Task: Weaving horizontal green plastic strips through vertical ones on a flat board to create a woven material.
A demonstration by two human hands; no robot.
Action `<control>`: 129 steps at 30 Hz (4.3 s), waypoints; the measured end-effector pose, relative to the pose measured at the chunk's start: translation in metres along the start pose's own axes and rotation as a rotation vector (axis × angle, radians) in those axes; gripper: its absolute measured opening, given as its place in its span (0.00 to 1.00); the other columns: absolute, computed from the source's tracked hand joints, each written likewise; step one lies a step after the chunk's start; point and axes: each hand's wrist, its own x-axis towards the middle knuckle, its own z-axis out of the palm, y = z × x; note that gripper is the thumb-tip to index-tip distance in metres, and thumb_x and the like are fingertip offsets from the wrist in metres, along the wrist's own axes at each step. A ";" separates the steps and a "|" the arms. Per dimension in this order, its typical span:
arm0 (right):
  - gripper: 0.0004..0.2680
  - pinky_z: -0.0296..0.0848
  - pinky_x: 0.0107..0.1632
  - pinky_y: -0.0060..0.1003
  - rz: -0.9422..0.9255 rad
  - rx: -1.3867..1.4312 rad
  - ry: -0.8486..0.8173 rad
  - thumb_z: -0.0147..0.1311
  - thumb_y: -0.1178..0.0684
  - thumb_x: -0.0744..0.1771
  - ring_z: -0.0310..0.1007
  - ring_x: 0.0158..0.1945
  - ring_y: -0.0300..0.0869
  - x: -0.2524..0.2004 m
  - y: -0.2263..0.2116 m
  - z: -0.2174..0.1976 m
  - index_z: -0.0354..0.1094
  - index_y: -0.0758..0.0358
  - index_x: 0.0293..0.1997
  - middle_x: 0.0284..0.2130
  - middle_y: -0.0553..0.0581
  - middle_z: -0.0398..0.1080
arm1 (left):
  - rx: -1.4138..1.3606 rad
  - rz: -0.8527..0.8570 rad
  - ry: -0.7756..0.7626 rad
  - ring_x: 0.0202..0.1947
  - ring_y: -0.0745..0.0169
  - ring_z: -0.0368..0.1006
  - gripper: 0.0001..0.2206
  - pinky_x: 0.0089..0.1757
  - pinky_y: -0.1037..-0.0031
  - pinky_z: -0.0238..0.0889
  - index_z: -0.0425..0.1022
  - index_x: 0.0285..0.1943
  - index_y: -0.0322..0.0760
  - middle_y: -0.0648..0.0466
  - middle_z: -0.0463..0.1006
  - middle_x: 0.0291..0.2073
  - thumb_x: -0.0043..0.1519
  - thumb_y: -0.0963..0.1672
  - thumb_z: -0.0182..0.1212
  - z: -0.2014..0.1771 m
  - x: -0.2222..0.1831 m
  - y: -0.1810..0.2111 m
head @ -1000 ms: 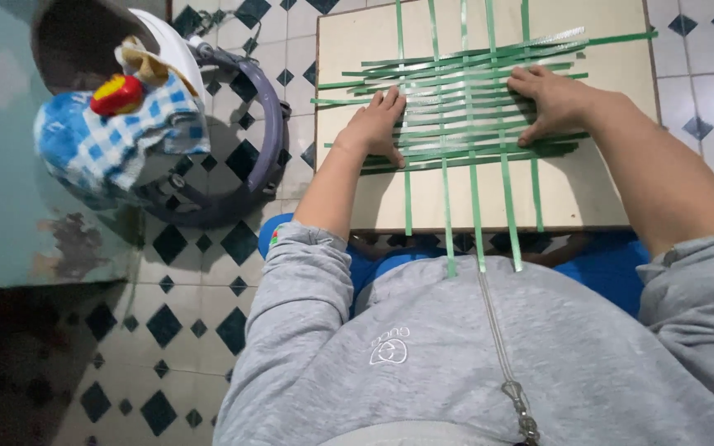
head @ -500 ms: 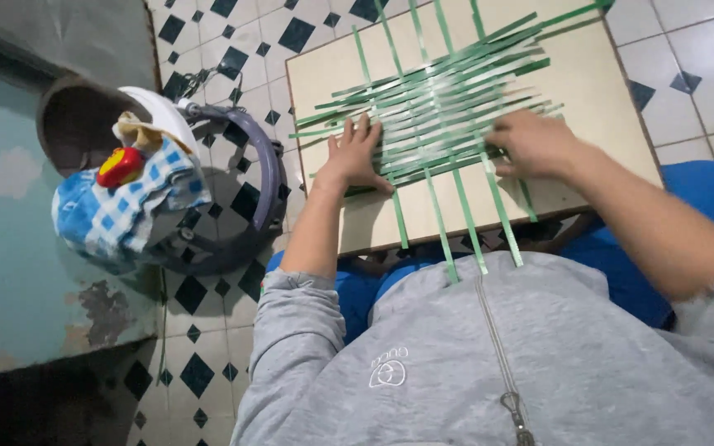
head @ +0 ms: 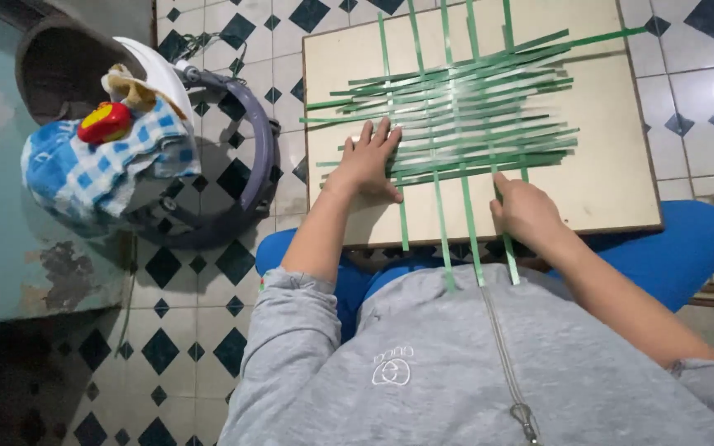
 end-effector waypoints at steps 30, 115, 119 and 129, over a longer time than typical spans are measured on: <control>0.32 0.51 0.66 0.54 -0.352 -0.223 0.138 0.64 0.45 0.57 0.46 0.70 0.58 0.054 0.059 -0.062 0.57 0.60 0.68 0.68 0.67 0.52 | 0.103 0.037 -0.044 0.74 0.47 0.20 0.53 0.65 0.43 0.19 0.35 0.78 0.47 0.52 0.26 0.75 0.51 0.56 0.73 -0.029 -0.010 -0.019; 0.18 0.53 0.62 0.55 -0.160 0.215 0.242 0.52 0.58 0.67 0.57 0.63 0.61 0.093 0.058 -0.106 0.62 0.63 0.65 0.60 0.69 0.62 | -0.080 0.137 0.369 0.69 0.41 0.45 0.21 0.61 0.40 0.34 0.71 0.60 0.47 0.45 0.59 0.67 0.59 0.51 0.62 -0.014 0.047 -0.022; 0.14 0.57 0.58 0.55 -0.462 -0.021 0.559 0.49 0.58 0.67 0.57 0.61 0.61 0.130 0.056 -0.067 0.64 0.72 0.59 0.58 0.70 0.63 | -0.013 -0.030 0.385 0.71 0.45 0.33 0.23 0.65 0.50 0.33 0.54 0.71 0.46 0.49 0.40 0.72 0.67 0.50 0.48 -0.018 0.068 -0.003; 0.26 0.29 0.67 0.67 -0.072 -0.070 0.142 0.32 0.43 0.67 0.24 0.74 0.56 0.123 0.018 -0.071 0.35 0.65 0.73 0.72 0.65 0.30 | -0.078 -0.150 0.307 0.74 0.51 0.25 0.30 0.66 0.50 0.29 0.39 0.77 0.44 0.54 0.33 0.75 0.68 0.56 0.34 0.020 0.097 -0.006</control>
